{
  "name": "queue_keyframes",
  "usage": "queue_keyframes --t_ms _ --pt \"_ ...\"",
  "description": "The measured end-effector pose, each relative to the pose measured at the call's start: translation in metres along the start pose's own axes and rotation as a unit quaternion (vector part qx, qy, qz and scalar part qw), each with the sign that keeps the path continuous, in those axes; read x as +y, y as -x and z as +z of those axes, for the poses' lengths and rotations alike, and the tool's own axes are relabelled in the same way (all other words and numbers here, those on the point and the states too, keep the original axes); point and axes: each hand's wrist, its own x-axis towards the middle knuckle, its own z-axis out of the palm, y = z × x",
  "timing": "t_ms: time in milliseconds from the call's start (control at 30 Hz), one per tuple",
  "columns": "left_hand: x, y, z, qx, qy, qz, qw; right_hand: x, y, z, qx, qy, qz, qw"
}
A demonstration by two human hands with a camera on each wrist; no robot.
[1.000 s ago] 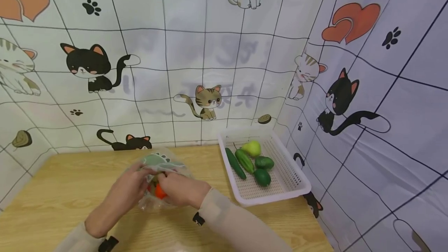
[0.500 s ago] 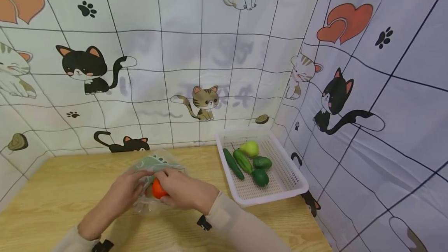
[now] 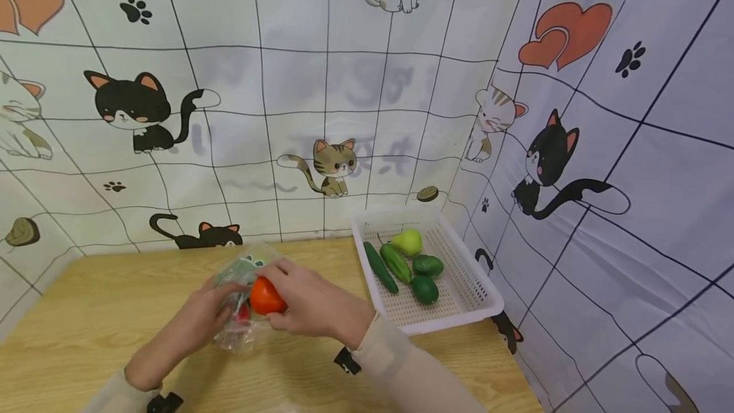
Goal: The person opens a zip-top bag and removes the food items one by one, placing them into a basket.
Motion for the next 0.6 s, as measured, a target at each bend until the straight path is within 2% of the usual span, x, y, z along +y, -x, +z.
queue_keyframes --t_ms 200,433,600 --pt "-0.002 -0.001 0.000 -0.034 0.006 -0.018 0.9992 0.003 0.004 -0.003 0.027 -0.008 -0.022 0.999" --pt "-0.002 0.001 -0.001 -0.048 -0.012 -0.033 0.9982 0.004 0.009 -0.012 0.054 -0.031 -0.049 0.997" --pt "-0.002 0.003 -0.003 -0.053 -0.020 -0.031 0.9979 0.010 0.015 -0.020 0.067 -0.033 -0.040 0.996"
